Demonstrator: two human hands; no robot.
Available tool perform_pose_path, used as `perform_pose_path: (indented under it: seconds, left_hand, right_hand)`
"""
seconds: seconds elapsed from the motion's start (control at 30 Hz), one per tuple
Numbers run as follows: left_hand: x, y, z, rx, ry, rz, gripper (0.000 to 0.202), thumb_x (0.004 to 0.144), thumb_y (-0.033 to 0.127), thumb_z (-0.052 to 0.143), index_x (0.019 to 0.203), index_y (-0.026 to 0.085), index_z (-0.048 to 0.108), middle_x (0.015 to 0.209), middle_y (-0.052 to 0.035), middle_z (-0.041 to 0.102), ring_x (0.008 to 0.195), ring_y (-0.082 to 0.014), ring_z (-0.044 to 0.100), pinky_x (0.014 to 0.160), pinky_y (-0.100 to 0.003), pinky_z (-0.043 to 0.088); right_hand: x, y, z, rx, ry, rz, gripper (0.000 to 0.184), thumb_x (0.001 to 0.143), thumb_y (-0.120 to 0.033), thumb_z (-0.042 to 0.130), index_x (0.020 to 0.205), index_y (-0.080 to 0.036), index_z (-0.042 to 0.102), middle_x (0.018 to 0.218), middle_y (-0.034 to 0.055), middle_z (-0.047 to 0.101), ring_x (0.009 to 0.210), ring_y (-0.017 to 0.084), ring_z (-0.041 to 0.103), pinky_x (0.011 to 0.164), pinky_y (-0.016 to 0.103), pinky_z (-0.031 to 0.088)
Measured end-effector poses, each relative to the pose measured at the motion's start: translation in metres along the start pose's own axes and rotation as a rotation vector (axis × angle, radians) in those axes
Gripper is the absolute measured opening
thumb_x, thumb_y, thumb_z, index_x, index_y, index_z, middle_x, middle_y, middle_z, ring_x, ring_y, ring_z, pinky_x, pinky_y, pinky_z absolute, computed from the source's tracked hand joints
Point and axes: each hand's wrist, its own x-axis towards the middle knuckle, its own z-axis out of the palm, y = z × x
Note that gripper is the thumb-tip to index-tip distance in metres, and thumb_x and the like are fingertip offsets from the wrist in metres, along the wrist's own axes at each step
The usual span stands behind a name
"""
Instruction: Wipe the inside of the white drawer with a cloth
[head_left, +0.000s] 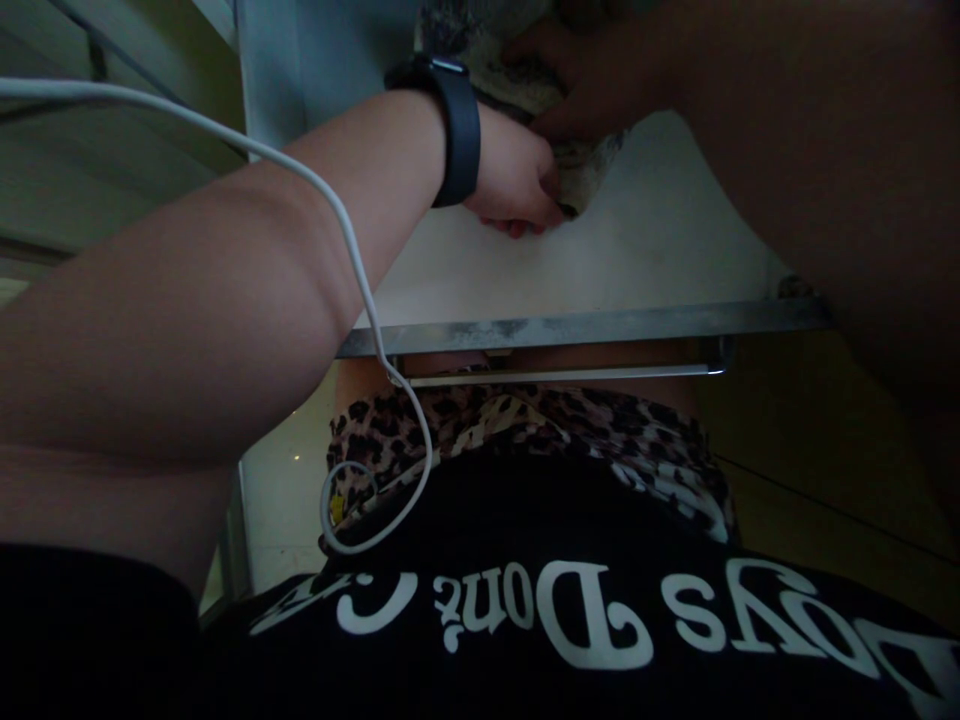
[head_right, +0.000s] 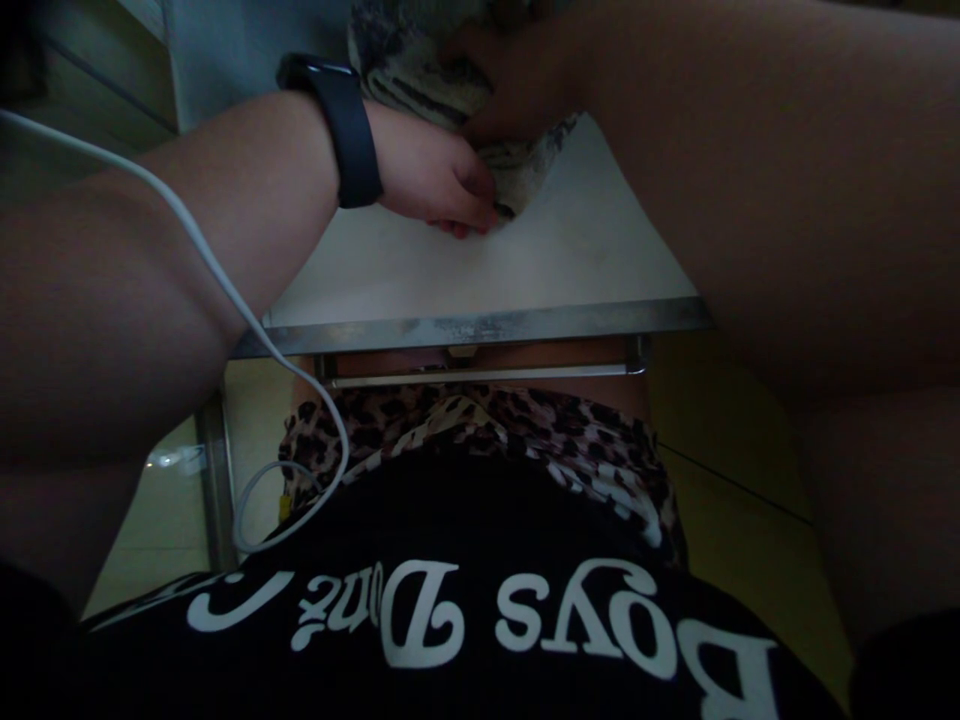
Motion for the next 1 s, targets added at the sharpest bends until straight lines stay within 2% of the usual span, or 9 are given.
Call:
perform_pose_path:
  seconds: [0.13, 0.27, 0.37, 0.73, 0.87, 1.0]
  left_hand:
    - [0.003, -0.005, 0.001, 0.016, 0.008, 0.021, 0.039, 0.098, 0.046, 0.051, 0.097, 0.013, 0.072, 0.09, -0.0071, 0.071, 0.07, -0.0146, 0.055, 0.066, -0.029, 0.039]
    - [0.005, -0.009, 0.002, 0.031, 0.011, 0.061, 0.043, 0.096, 0.052, 0.049, 0.093, 0.015, 0.07, 0.092, -0.0085, 0.072, 0.073, -0.0155, 0.058, 0.068, -0.029, 0.039]
    - [0.007, -0.01, 0.002, 0.069, -0.003, 0.052, 0.043, 0.095, 0.052, 0.048, 0.094, 0.016, 0.072, 0.091, -0.0085, 0.072, 0.075, -0.0162, 0.058, 0.072, -0.03, 0.038]
    - [0.012, -0.012, 0.004, 0.125, 0.007, 0.06, 0.049, 0.097, 0.054, 0.044, 0.098, 0.015, 0.074, 0.091, -0.0049, 0.072, 0.078, -0.0141, 0.06, 0.074, -0.027, 0.038]
    - [0.01, -0.008, 0.003, 0.111, 0.004, 0.043, 0.046, 0.098, 0.051, 0.046, 0.098, 0.015, 0.074, 0.092, -0.0035, 0.073, 0.075, -0.012, 0.058, 0.071, -0.025, 0.037]
    - [0.01, -0.009, 0.003, 0.099, 0.001, 0.045, 0.047, 0.097, 0.051, 0.046, 0.102, 0.014, 0.075, 0.095, -0.0048, 0.073, 0.079, -0.0142, 0.06, 0.075, -0.026, 0.039]
  right_hand:
    - [0.001, 0.002, 0.001, -0.073, -0.008, -0.02, 0.096, 0.086, -0.063, 0.067, 0.171, -0.039, 0.03, 0.17, 0.0103, 0.025, 0.16, 0.049, 0.023, 0.13, 0.066, 0.023]
    - [-0.002, 0.001, 0.0, -0.052, -0.028, -0.004, 0.098, 0.085, -0.065, 0.07, 0.17, -0.04, 0.028, 0.17, 0.0119, 0.023, 0.159, 0.051, 0.023, 0.13, 0.066, 0.026]
    - [-0.006, -0.002, -0.001, -0.03, -0.022, -0.002, 0.094, 0.087, -0.064, 0.07, 0.17, -0.042, 0.03, 0.171, 0.0106, 0.022, 0.16, 0.049, 0.023, 0.132, 0.064, 0.025]
    - [-0.009, -0.004, -0.002, -0.047, -0.073, 0.026, 0.098, 0.085, -0.069, 0.068, 0.169, -0.047, 0.024, 0.173, 0.0084, 0.017, 0.16, 0.05, 0.021, 0.125, 0.076, 0.027]
    - [-0.01, -0.005, -0.003, -0.048, -0.074, 0.03, 0.097, 0.085, -0.069, 0.068, 0.169, -0.049, 0.023, 0.173, 0.0071, 0.017, 0.16, 0.049, 0.022, 0.126, 0.075, 0.028]
    - [-0.009, -0.004, -0.002, -0.048, -0.074, 0.026, 0.097, 0.086, -0.07, 0.067, 0.169, -0.049, 0.023, 0.173, 0.0074, 0.016, 0.16, 0.05, 0.022, 0.126, 0.075, 0.028]
